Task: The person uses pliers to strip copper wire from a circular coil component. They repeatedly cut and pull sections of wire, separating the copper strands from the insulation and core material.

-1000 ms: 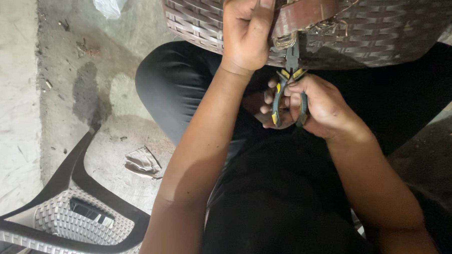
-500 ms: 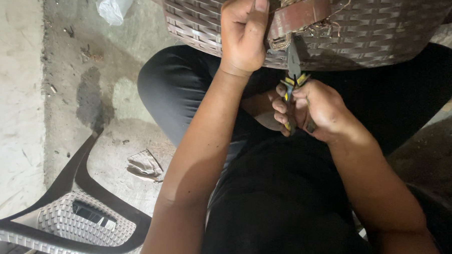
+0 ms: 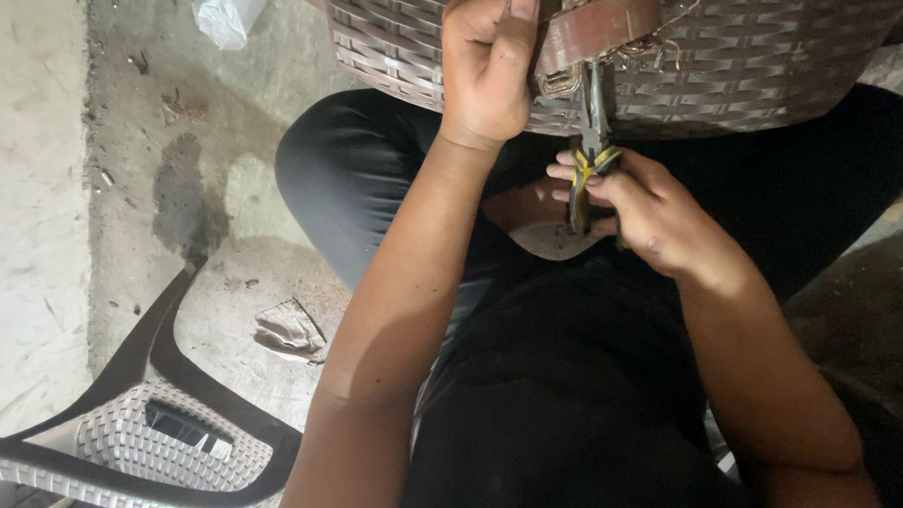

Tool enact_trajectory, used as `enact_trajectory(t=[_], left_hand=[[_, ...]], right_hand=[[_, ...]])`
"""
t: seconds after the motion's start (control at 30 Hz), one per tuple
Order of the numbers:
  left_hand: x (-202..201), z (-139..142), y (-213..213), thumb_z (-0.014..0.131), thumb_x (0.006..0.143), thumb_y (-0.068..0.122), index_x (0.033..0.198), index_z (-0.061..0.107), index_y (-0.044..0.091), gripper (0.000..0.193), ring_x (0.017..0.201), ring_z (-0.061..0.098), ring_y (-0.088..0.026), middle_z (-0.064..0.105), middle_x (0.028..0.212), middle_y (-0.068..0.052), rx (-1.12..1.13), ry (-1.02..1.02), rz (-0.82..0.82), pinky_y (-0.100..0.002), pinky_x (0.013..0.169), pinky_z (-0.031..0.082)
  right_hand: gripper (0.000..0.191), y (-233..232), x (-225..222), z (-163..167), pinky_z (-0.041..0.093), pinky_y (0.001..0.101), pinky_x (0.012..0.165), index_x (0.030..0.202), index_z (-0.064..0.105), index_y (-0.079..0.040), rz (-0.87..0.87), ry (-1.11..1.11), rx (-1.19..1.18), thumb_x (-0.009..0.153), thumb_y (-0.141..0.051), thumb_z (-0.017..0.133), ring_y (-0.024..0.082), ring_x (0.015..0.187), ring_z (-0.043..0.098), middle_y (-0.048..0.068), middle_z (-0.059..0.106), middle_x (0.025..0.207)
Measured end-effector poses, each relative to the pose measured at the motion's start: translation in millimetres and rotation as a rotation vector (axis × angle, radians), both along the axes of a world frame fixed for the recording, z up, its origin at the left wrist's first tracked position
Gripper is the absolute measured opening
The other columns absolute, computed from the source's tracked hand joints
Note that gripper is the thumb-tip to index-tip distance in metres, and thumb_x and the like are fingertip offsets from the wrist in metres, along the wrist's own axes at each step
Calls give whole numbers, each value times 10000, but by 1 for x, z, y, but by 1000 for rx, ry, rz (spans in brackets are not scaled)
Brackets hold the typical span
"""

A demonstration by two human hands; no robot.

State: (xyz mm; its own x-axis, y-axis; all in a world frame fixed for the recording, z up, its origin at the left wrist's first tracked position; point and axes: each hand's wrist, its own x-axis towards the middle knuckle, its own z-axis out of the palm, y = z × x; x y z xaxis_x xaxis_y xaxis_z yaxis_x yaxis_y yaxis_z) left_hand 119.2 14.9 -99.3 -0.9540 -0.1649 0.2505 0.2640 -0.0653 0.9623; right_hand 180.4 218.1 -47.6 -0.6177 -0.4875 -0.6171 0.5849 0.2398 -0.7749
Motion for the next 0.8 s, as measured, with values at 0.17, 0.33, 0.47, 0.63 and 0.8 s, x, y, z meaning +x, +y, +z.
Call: enact_trajectory(t=[0.17,0.33,0.47,0.63,0.8], left_hand=[[2,1,-1,504,1072,198,737,451,-10,398,617,387,-129,441,635,-34,-4,-11,-2,-338,567,334],[1,1,-1,518,1083,211,736,466,-11,415,619,389,-117,440,633,-23,-10,-12,-14,-323,554,339],[0,-2,2,516,1092,227,699,479,-3,457,583,396,-93,480,595,0,112,-78,-30,-319,551,335],[1,-5,4,533,1095,229,713,478,-10,454,616,379,-95,457,617,-5,73,-63,21,-331,585,335],[3,-2,3,519,1089,243,737,482,-3,431,602,402,-96,472,626,-15,25,-26,10,-324,581,353]], right_hand=[[486,-4,1,-3,561,449,965,1413,523,-1,-10,-66,109,1012,-227,370,266,1229,665,148,651,1372],[419,-10,0,-6,564,384,1013,1355,564,64,-20,117,0,1042,-170,413,275,1164,700,181,681,1326],[333,-12,0,-1,576,370,872,1234,614,72,45,319,225,1024,-107,429,250,984,740,187,749,1154],[284,-10,-11,6,600,352,769,1183,586,66,-5,180,106,1037,-93,402,244,852,739,201,745,1053],[271,-7,-16,8,625,351,765,1134,581,45,103,87,98,1034,-124,396,223,852,746,161,745,1011]])
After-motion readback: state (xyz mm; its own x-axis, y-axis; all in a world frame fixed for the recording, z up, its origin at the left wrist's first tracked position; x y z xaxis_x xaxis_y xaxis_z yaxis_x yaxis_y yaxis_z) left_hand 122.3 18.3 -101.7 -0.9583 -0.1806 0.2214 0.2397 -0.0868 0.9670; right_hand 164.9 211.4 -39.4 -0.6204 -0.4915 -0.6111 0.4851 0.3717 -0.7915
